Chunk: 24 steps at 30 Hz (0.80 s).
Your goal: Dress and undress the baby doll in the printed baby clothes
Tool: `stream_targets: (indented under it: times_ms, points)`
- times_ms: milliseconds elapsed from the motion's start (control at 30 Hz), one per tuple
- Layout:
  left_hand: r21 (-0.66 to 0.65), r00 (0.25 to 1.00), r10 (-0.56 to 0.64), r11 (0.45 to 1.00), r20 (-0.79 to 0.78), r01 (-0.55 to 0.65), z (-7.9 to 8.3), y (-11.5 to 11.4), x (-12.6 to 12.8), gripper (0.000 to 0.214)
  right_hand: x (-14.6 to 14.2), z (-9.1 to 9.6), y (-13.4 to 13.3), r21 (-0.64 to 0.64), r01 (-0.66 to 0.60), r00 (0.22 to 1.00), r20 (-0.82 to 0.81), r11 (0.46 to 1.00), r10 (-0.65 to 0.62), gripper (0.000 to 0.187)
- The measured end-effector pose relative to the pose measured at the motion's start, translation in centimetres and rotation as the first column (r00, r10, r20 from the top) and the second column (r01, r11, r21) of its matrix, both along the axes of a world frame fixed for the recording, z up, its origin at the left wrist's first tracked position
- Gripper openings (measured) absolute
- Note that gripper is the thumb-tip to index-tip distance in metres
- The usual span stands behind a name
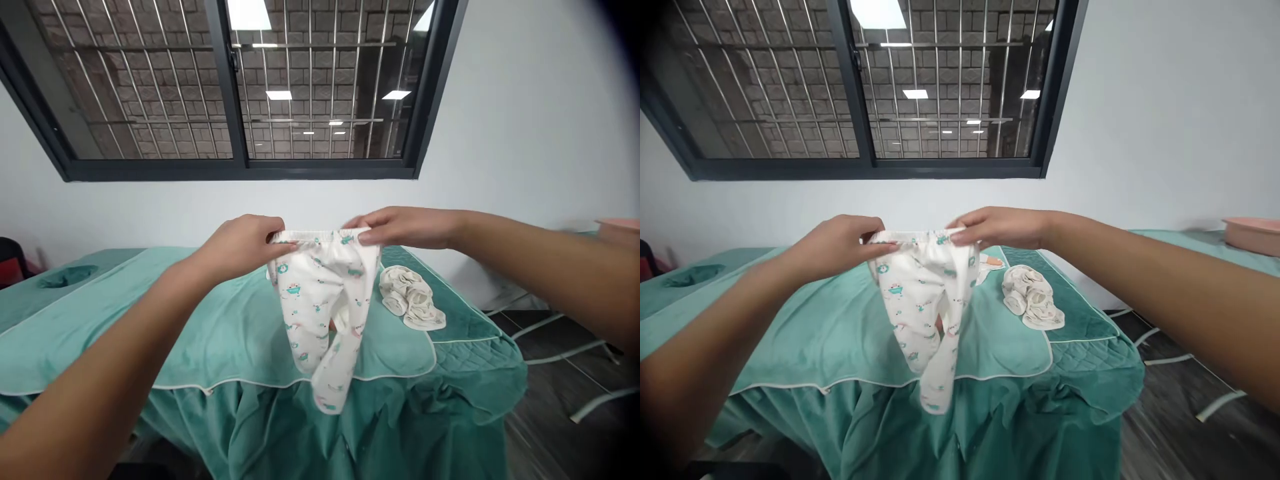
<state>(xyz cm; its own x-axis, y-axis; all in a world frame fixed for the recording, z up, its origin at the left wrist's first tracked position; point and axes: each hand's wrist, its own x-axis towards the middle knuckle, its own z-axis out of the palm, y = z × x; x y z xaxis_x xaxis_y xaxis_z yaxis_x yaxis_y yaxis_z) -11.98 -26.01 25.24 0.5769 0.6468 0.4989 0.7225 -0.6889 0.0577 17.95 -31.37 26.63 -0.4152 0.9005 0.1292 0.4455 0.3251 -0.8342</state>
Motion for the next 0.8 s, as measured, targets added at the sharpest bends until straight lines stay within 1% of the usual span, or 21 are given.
stream_targets:
  times_ms: [67, 100, 133, 200, 233, 300, 333, 400, 467, 500, 567, 600, 633, 667, 700, 733, 767, 800]
  points:
    - [0.003, 0.997, 0.083, 0.997, 0.010, -0.083, -0.5, 0.2, -0.1, 0.040, 0.1, -1.2, 0.6, -0.116, -0.003, 0.991, 0.130, 0.993, 0.019, 0.027]
    - [-0.005, 0.994, 0.099, 0.995, 0.044, -0.099, -0.7, 0.2, 0.0, 0.037, -0.2, -1.9, 0.9, -0.165, -0.017, 0.981, 0.189, 0.986, 0.048, 0.029]
    - [-0.021, 0.991, 0.095, 0.995, 0.090, -0.094, -1.0, 0.2, 0.3, 0.033, -0.7, -2.7, 1.3, -0.192, -0.034, 0.972, 0.224, 0.981, 0.077, 0.031]
    - [-0.075, 0.975, 0.042, 0.997, 0.218, -0.027, -1.6, 0.1, 1.0, 0.025, -2.2, -4.1, 1.9, -0.173, -0.054, 0.977, 0.196, 0.983, 0.089, 0.035]
    - [-0.109, 0.956, 0.008, 0.994, 0.294, 0.025, -2.0, 0.2, 1.4, 0.024, -3.2, -4.7, 2.2, -0.143, -0.053, 0.987, 0.141, 0.988, 0.073, 0.037]
    - [-0.193, 0.892, -0.048, 0.970, 0.449, 0.150, -2.9, 0.5, 2.1, 0.030, -5.3, -5.5, 3.1, -0.088, -0.039, 0.999, -0.020, 0.995, 0.037, 0.036]
    - [-0.244, 0.847, -0.052, 0.946, 0.529, 0.211, -3.5, 0.8, 2.3, 0.036, -6.3, -5.8, 3.6, -0.076, -0.036, 0.993, -0.111, 0.996, 0.027, 0.034]
    - [-0.330, 0.742, 0.004, 0.897, 0.670, 0.294, -4.7, 1.6, 2.4, 0.046, -8.1, -6.2, 5.1, -0.072, -0.037, 0.957, -0.291, 0.997, 0.014, 0.030]
    - [-0.369, 0.654, 0.079, 0.873, 0.752, 0.319, -6.2, 2.6, 2.1, 0.055, -9.5, -6.5, 6.9, -0.071, -0.041, 0.897, -0.442, 0.997, 0.005, 0.026]
    - [-0.377, 0.631, 0.106, 0.872, 0.768, 0.312, -7.0, 3.3, 1.9, 0.059, -10.0, -6.8, 7.8, -0.070, -0.035, 0.868, -0.497, 0.997, -0.005, 0.025]
    - [-0.391, 0.636, 0.126, 0.871, 0.761, 0.296, -9.0, 4.7, 1.4, 0.064, -10.7, -7.9, 9.9, -0.066, -0.003, 0.834, -0.551, 0.998, -0.034, 0.023]
    - [-0.412, 0.656, 0.133, 0.863, 0.743, 0.292, -10.2, 5.4, 1.2, 0.064, -10.9, -8.7, 10.9, -0.064, 0.022, 0.840, -0.540, 0.998, -0.053, 0.023]
    - [-0.439, 0.682, 0.145, 0.853, 0.717, 0.281, -11.5, 6.2, 1.1, 0.062, -11.0, -9.7, 11.9, -0.061, 0.044, 0.866, -0.495, 0.997, -0.068, 0.023]
    - [-0.460, 0.708, 0.164, 0.852, 0.687, 0.249, -13.0, 7.0, 1.1, 0.059, -10.9, -11.0, 12.9, -0.054, 0.055, 0.907, -0.414, 0.997, -0.073, 0.023]
    - [-0.465, 0.732, 0.191, 0.865, 0.655, 0.190, -14.4, 7.8, 1.3, 0.055, -10.6, -12.5, 13.9, -0.041, 0.058, 0.950, -0.306, 0.997, -0.068, 0.022]
    - [-0.443, 0.750, 0.217, 0.889, 0.625, 0.113, -15.9, 8.5, 1.7, 0.052, -10.2, -14.1, 15.1, -0.021, 0.059, 0.981, -0.186, 0.998, -0.062, 0.023]
    - [-0.392, 0.763, 0.233, 0.919, 0.603, 0.029, -17.3, 9.1, 2.1, 0.051, -9.5, -15.7, 16.3, 0.012, 0.064, 0.995, -0.074, 0.998, -0.063, 0.027]
    - [-0.331, 0.776, 0.231, 0.943, 0.587, -0.030, -18.5, 9.5, 2.8, 0.050, -8.7, -17.3, 17.6, 0.060, 0.078, 0.997, 0.015, 0.995, -0.079, 0.035]
